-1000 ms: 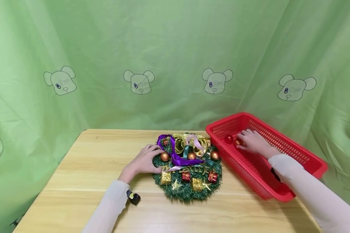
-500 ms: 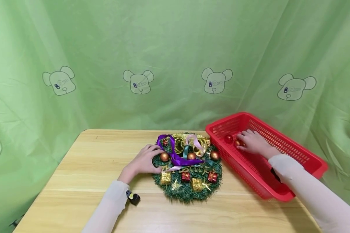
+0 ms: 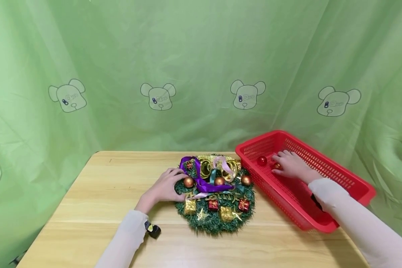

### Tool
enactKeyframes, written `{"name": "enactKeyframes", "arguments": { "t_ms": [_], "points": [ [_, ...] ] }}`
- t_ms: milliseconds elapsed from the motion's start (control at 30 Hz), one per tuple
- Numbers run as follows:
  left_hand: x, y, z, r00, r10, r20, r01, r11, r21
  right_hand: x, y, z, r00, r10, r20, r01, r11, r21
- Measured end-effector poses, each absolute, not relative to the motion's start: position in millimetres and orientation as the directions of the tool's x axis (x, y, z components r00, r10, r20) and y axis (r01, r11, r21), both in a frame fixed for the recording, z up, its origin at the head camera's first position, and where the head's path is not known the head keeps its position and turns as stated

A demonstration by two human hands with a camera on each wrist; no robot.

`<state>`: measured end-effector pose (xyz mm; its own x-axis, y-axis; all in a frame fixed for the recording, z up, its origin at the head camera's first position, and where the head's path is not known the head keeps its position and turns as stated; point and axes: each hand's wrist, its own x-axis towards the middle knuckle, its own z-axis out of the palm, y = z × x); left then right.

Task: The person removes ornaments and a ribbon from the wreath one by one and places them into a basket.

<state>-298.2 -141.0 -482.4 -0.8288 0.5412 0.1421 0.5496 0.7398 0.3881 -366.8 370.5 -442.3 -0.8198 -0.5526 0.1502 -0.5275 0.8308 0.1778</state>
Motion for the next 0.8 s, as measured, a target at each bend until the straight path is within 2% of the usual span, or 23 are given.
{"name": "enactKeyframes", "arguments": {
  "t_ms": [567,800],
  "points": [
    [-299,-141,-483,-0.823,0.544,0.162,0.559,0.731,0.390,-366,367,-435,-0.835,-0.531,0.143,-0.507,0.845,0.172],
    [-298,-141,-484,-0.829,0.538,0.151,0.549,0.733,0.401,-362,357,-423,-0.818,-0.540,0.198,-0.521,0.842,0.143]
  ]
}}
